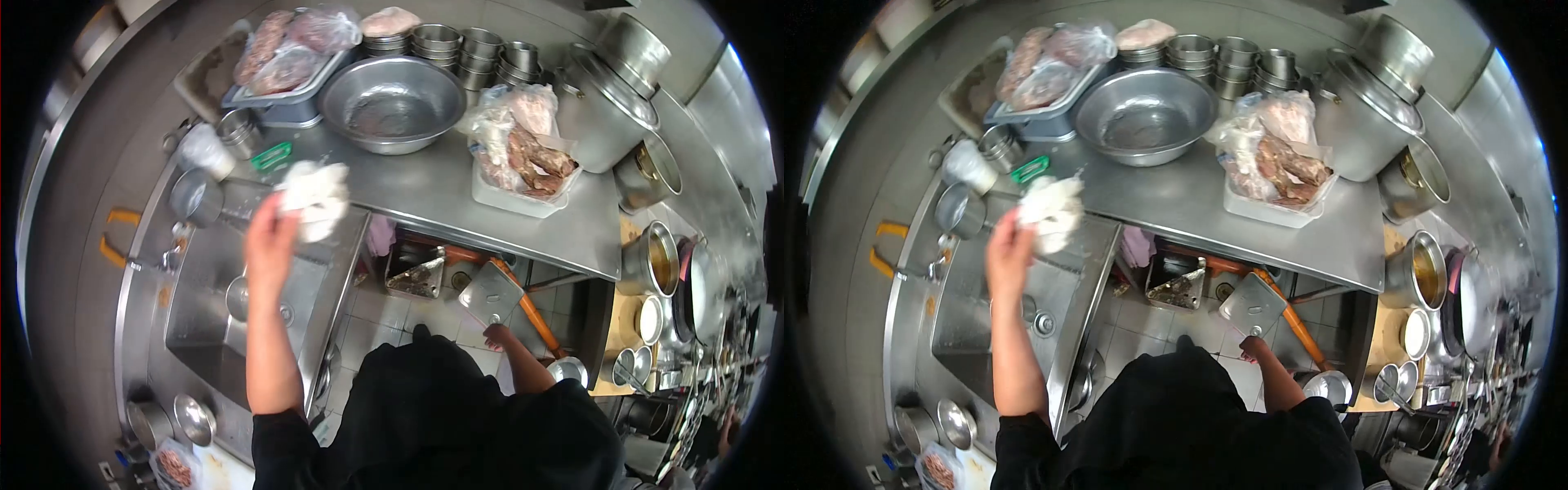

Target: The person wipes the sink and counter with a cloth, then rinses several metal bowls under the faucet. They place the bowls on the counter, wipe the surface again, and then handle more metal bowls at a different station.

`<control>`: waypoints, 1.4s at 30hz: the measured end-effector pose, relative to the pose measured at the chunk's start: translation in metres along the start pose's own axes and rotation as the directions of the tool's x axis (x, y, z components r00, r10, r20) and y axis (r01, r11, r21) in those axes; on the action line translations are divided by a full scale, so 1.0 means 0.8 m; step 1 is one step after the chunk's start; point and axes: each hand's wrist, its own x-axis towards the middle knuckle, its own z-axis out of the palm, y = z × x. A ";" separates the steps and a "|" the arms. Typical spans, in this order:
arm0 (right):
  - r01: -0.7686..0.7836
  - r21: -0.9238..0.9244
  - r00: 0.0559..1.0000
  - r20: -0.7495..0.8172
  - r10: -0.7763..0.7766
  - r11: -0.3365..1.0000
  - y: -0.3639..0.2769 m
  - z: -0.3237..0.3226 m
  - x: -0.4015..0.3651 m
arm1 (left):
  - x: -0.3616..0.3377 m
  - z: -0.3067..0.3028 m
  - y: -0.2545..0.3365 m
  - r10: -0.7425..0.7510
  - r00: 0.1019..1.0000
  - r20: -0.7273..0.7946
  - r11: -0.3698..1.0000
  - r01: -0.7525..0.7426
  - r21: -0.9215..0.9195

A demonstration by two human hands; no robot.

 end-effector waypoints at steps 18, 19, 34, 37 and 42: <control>0.555 0.325 0.804 -0.446 -0.393 0.766 -0.258 0.018 -0.257 | 0.196 0.374 -0.211 0.265 0.644 0.718 0.681 -0.652 0.333; 0.645 0.278 0.730 -0.500 -0.466 0.712 -0.322 0.007 -0.286 | 0.199 0.379 -0.217 0.346 0.628 0.697 0.660 -0.691 0.295; 0.869 0.486 0.473 -0.765 -0.436 0.090 -0.715 -0.173 -0.273 | 0.158 0.332 -0.195 0.453 0.742 0.494 0.660 -0.651 0.374; 0.890 0.448 0.372 -0.823 -0.430 -0.087 -0.684 -0.212 -0.334 | 0.165 0.351 -0.198 0.277 0.761 0.586 0.707 -0.574 0.412; 0.951 0.266 0.210 -0.930 -0.301 -0.159 -0.562 -0.264 -0.455 | 0.212 0.493 -0.343 0.435 0.735 0.520 0.901 -0.356 -0.249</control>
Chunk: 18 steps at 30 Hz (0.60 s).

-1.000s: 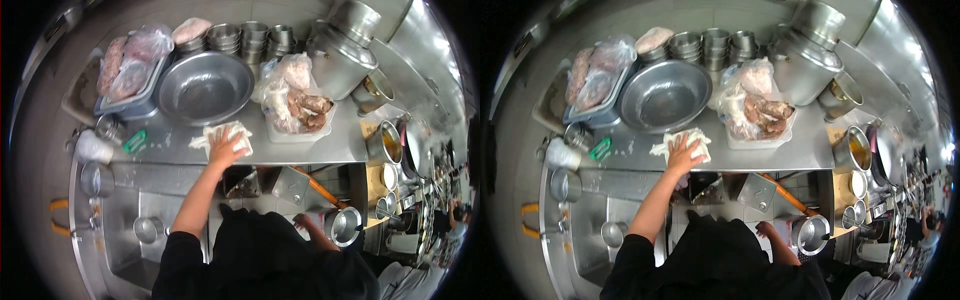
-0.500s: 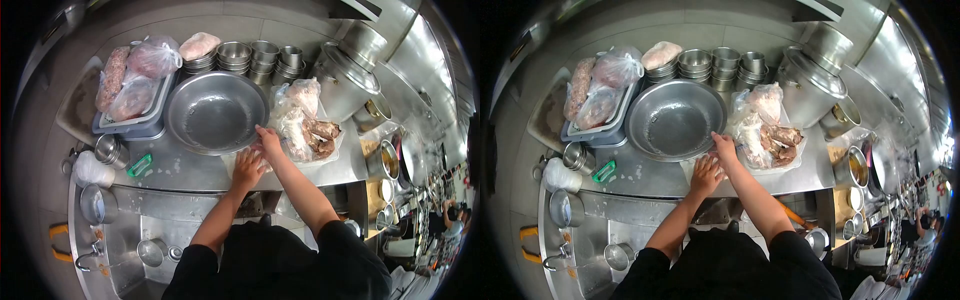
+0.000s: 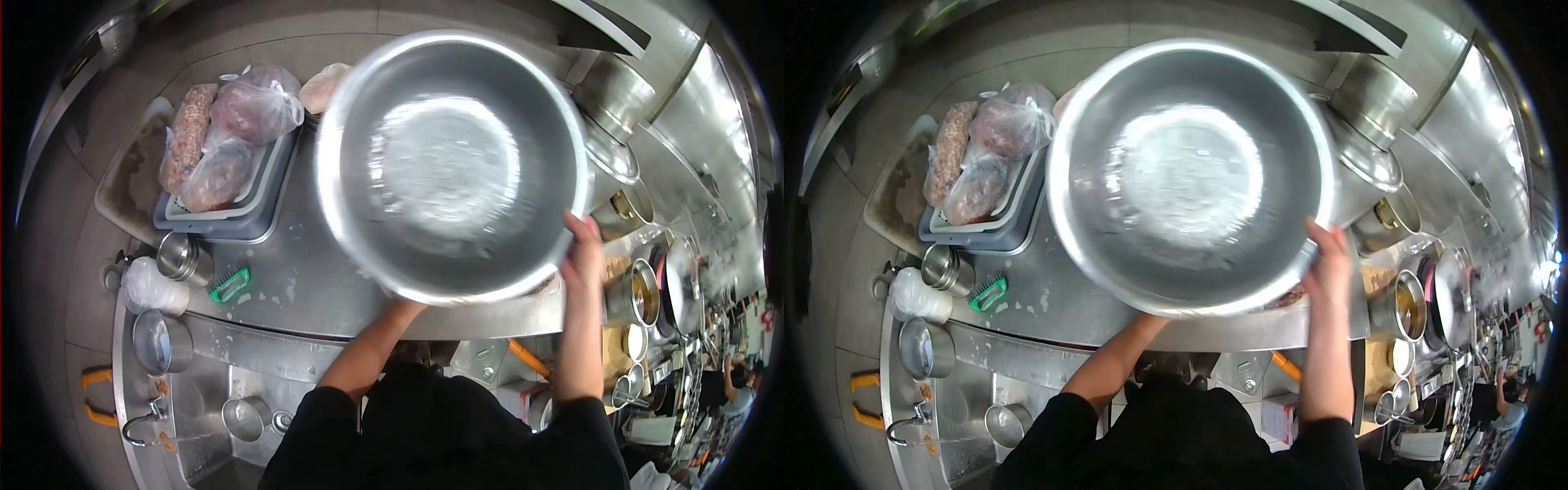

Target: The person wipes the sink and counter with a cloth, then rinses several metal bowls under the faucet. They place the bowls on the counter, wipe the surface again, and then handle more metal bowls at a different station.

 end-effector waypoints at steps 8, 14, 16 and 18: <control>0.136 0.053 0.950 -0.290 -0.115 0.989 -0.063 -0.192 -0.122 | 0.218 -0.073 0.020 -0.228 0.972 -0.049 0.579 0.176 0.796; 0.051 0.168 0.920 -0.391 0.019 0.984 -0.049 -0.262 -0.186 | 0.245 -0.244 -0.126 -0.345 0.853 -0.391 0.218 0.479 0.851; 0.045 0.189 0.921 -0.388 0.033 0.981 -0.046 -0.270 -0.194 | 0.220 -0.324 -0.141 -0.371 0.798 -0.475 0.068 0.534 0.843; 0.070 0.207 0.910 -0.415 0.022 0.976 -0.046 -0.281 -0.200 | 0.185 -0.374 -0.125 -0.412 0.805 -0.427 0.238 0.548 0.802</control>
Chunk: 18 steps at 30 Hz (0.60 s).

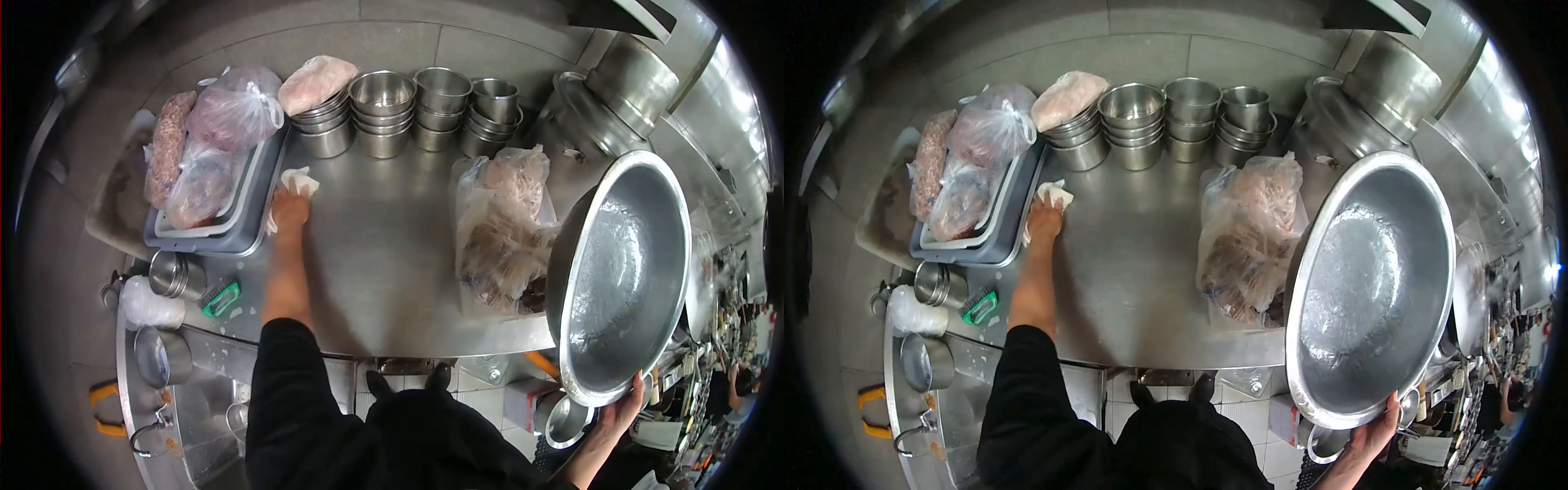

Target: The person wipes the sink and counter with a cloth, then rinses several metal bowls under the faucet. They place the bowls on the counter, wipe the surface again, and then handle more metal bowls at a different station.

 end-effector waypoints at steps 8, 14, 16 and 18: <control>-0.064 0.006 0.994 0.088 0.063 0.998 0.007 -0.003 0.025 | -0.178 -0.038 -0.033 0.156 0.987 -0.028 0.987 -0.156 0.026; -0.136 0.013 0.973 0.189 0.131 0.991 0.031 0.013 0.023 | -0.329 -0.091 -0.082 0.141 0.970 -0.199 0.980 -0.165 -0.110; -0.189 -0.001 0.950 0.252 0.183 0.982 0.035 0.017 0.022 | -0.379 -0.115 -0.109 0.027 0.976 -0.218 0.996 -0.045 -0.079; -0.210 0.002 0.937 0.287 0.200 0.978 0.041 0.022 0.015 | -0.426 -0.128 -0.140 0.028 0.965 -0.262 0.998 -0.042 -0.046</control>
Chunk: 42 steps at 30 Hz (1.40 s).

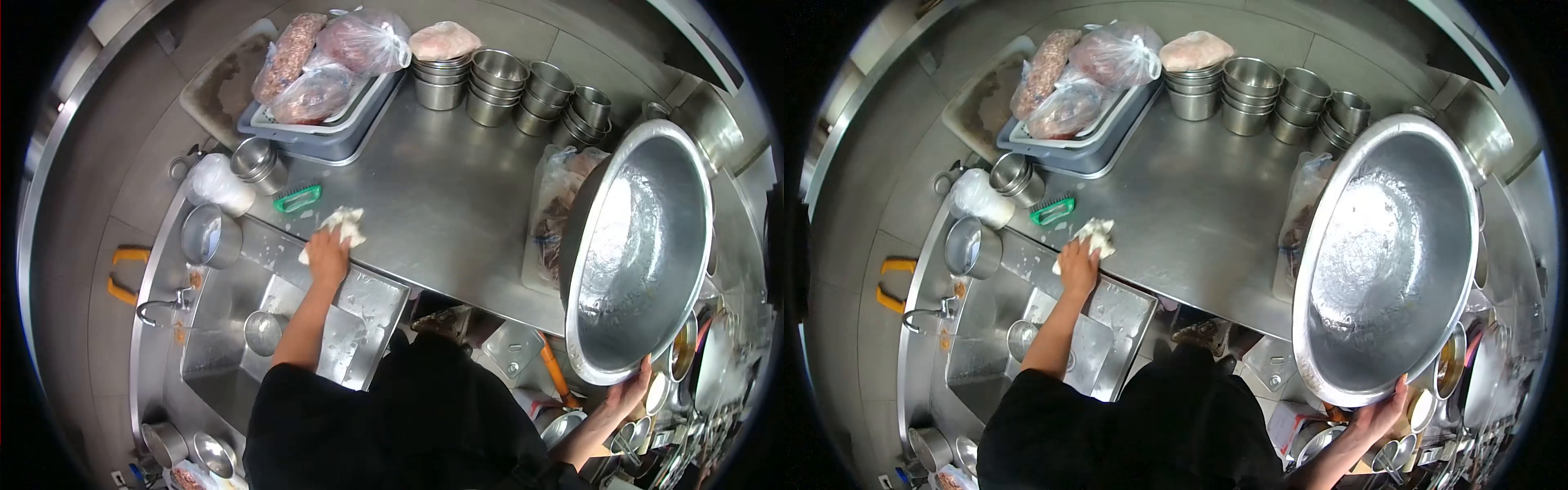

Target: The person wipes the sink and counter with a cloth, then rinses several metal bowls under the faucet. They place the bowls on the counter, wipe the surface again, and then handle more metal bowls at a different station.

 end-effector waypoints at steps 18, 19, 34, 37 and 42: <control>-0.010 -0.036 1.000 0.008 0.010 0.999 0.024 0.033 -0.034 | 0.148 0.058 -0.034 0.192 0.981 -0.024 0.966 -0.193 -0.174; -0.018 -0.051 1.000 -0.012 0.018 0.999 0.024 0.048 -0.043 | 0.157 0.054 -0.033 -0.057 0.998 -0.008 0.986 0.055 -0.160; 0.042 -0.055 0.983 -0.176 -0.052 0.998 0.018 0.020 -0.060 | 0.140 0.095 0.065 0.072 0.997 0.033 0.989 -0.067 -0.128; 0.055 -0.065 0.985 -0.162 -0.065 0.996 0.014 0.012 -0.056 | 0.197 0.137 0.074 0.114 0.991 -0.074 0.986 -0.122 -0.116; 0.091 -0.137 0.975 -0.190 -0.116 0.986 0.018 0.050 -0.068 | 0.296 0.170 0.134 0.046 0.986 0.163 0.998 -0.037 -0.058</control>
